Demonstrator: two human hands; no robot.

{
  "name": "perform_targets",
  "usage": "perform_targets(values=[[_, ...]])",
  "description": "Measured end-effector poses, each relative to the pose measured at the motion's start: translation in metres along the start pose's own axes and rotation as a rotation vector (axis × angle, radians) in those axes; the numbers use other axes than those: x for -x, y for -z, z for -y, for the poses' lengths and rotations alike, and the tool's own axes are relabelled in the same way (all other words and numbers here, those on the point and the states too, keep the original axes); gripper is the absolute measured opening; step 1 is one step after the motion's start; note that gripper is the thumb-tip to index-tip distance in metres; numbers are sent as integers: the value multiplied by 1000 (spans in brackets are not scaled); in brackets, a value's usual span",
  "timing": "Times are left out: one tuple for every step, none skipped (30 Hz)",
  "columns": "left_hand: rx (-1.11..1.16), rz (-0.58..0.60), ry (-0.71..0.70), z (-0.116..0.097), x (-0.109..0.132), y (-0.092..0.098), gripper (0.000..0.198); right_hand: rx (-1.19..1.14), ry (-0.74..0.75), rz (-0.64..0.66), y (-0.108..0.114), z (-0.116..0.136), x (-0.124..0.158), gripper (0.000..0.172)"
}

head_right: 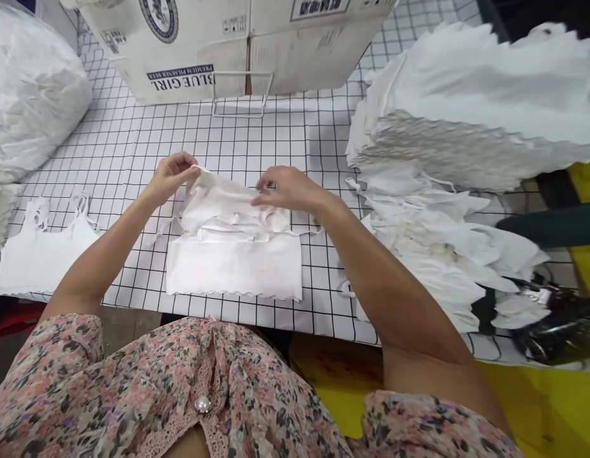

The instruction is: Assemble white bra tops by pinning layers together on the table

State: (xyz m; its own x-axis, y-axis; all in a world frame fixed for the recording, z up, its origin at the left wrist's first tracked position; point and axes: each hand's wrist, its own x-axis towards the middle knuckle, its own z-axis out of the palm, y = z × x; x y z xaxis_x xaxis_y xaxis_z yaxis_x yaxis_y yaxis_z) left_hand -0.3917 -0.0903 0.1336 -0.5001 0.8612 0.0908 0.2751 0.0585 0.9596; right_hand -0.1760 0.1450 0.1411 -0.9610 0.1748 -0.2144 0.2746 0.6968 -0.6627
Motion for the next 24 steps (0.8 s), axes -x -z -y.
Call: perform_targets(values=[[50, 56, -22, -11, -3, -5, 25, -148, 53, -20, 4, 9, -1, 46], [78, 108, -37, -24, -7, -9, 27, -311, 109, -32, 8, 20, -4, 57], [90, 154, -46, -37, -12, -13, 28, -460, 157, -23, 12, 31, -8, 63], [92, 186, -49, -52, -18, -16, 28, -575, 188, 6, 17, 41, -13, 66], [92, 202, -48, -67, -23, -16, 26, -644, 198, 43, 24, 49, -16, 65], [97, 206, -45, -82, -27, -14, 24, -668, 188, 76, 32, 55, -19, 63], [107, 201, -41, -96, -31, -9, 22, -655, 165, 99, 42, 59, -20, 60], [128, 195, -41, -110, -35, -2, 19, -623, 137, 114, 52, 60, -20, 57], [158, 189, -48, -122, -37, 6, 16, -592, 109, 115, 64, 59, -18, 54], [187, 183, -59, -133, -39, 15, 15, -568, 82, 103, 75, 57, -15, 51], [208, 177, -72, -142, -41, 24, 14, -554, 57, 77, 87, 55, -11, 48], [215, 167, -85, -150, -42, 33, 14, -549, 39, 36, 98, 52, -6, 45], [207, 148, -93, -157, -42, 41, 14, -552, 27, -16, 108, 50, -1, 42], [185, 124, -98, -162, -43, 49, 14, -559, 24, -71, 117, 50, 5, 38], [153, 92, -100, -167, -44, 55, 14, -570, 28, -122, 126, 50, 11, 35], [120, 61, -101, -171, -44, 61, 13, -584, 36, -166, 134, 51, 16, 33], [92, 33, -103, -175, -44, 66, 13, -600, 49, -206, 142, 52, 22, 31], [68, 4, -106, -178, -44, 71, 13, -613, 60, -239, 148, 54, 27, 31], [50, -22, -112, -180, -44, 75, 14, -617, 69, -264, 155, 56, 31, 31], [39, -46, -122, -182, -44, 79, 14, -616, 75, -281, 161, 57, 34, 33], [33, -63, -133, -183, -44, 84, 15, -614, 80, -294, 166, 58, 36, 34], [28, -73, -143, -184, -45, 88, 17, -607, 86, -307, 170, 58, 37, 37], [22, -78, -154, -183, -46, 92, 19, -584, 102, -332, 174, 58, 37, 39], [12, -75, -164, -182, -47, 96, 21, -561, 121, -364, 178, 57, 36, 40]])
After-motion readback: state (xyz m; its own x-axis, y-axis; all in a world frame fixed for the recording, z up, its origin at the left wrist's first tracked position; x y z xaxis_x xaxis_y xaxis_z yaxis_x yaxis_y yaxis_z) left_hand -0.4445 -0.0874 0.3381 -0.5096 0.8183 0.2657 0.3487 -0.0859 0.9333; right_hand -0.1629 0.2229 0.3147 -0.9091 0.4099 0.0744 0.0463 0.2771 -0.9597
